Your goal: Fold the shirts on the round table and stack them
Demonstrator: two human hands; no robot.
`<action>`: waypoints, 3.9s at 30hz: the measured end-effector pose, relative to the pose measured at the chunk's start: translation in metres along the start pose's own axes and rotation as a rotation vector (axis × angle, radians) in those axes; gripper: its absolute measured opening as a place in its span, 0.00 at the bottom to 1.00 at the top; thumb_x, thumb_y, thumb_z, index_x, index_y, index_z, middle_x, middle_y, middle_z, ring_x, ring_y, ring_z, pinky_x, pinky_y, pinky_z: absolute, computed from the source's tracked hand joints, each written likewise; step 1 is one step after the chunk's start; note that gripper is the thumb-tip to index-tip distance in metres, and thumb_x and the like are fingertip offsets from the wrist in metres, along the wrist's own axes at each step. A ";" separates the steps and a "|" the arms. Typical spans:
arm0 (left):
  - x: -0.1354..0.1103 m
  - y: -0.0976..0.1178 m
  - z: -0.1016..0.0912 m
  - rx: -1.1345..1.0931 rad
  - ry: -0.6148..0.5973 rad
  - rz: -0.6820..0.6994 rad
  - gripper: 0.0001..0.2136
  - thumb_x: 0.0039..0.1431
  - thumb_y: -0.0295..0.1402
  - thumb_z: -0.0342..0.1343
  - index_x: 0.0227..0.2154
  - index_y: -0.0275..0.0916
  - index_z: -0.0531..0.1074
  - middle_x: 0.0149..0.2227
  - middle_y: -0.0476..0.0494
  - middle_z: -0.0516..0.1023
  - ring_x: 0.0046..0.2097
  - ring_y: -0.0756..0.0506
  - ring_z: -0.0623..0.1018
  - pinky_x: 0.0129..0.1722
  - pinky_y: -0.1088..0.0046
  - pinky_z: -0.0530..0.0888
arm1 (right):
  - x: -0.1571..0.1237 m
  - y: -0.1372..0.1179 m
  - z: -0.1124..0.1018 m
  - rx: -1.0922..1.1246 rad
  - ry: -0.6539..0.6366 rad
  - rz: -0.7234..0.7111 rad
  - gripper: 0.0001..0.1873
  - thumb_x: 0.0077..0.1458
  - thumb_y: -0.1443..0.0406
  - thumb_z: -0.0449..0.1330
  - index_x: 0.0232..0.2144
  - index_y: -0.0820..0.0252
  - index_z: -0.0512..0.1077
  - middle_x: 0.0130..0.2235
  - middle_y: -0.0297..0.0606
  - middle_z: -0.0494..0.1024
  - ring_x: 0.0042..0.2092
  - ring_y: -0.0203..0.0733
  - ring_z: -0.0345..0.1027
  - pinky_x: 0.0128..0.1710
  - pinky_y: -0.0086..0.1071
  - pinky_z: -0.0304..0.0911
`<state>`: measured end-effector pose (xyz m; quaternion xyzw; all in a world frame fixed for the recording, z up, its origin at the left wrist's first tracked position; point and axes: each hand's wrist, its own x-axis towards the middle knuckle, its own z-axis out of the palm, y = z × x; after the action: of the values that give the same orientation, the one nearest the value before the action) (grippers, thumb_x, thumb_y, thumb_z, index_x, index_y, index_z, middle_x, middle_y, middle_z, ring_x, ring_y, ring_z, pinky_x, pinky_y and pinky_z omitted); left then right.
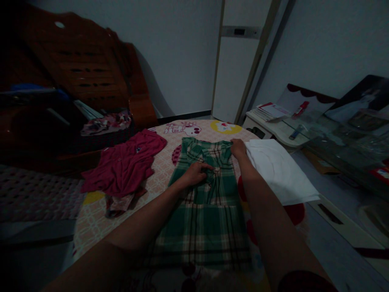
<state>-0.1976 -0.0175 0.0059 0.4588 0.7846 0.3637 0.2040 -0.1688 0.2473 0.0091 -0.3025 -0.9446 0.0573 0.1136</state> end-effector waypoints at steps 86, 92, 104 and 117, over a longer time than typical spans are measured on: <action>-0.050 -0.014 -0.069 0.064 -0.198 0.061 0.11 0.57 0.37 0.55 0.29 0.36 0.78 0.24 0.49 0.76 0.28 0.50 0.73 0.30 0.77 0.66 | -0.206 -0.037 -0.050 0.485 -0.355 -0.489 0.04 0.54 0.65 0.64 0.33 0.60 0.77 0.32 0.38 0.80 0.34 0.41 0.74 0.35 0.31 0.64; -0.096 0.009 -0.049 0.319 -0.360 0.064 0.07 0.52 0.35 0.63 0.34 0.41 0.78 0.31 0.49 0.80 0.32 0.48 0.77 0.29 0.76 0.64 | -0.234 -0.034 -0.040 0.318 -0.243 -0.575 0.12 0.52 0.62 0.69 0.38 0.59 0.75 0.37 0.40 0.79 0.41 0.44 0.73 0.43 0.35 0.63; -0.105 0.015 -0.036 0.600 -0.392 0.012 0.15 0.49 0.42 0.68 0.38 0.42 0.76 0.36 0.43 0.81 0.41 0.40 0.79 0.32 0.73 0.66 | -0.219 -0.065 -0.057 0.008 -0.523 -0.457 0.12 0.47 0.61 0.72 0.32 0.55 0.75 0.33 0.35 0.79 0.38 0.43 0.73 0.32 0.29 0.55; -0.122 0.018 -0.028 0.690 -0.329 0.055 0.14 0.55 0.39 0.62 0.43 0.41 0.73 0.43 0.41 0.81 0.46 0.39 0.80 0.39 0.69 0.72 | -0.233 -0.060 -0.055 0.007 -0.473 -0.517 0.12 0.53 0.64 0.68 0.41 0.59 0.74 0.40 0.41 0.78 0.43 0.43 0.71 0.40 0.31 0.58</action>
<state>-0.1450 -0.1283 0.0360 0.5735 0.8052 0.0049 0.1509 -0.0040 0.0649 0.0306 -0.0314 -0.9900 0.0983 -0.0966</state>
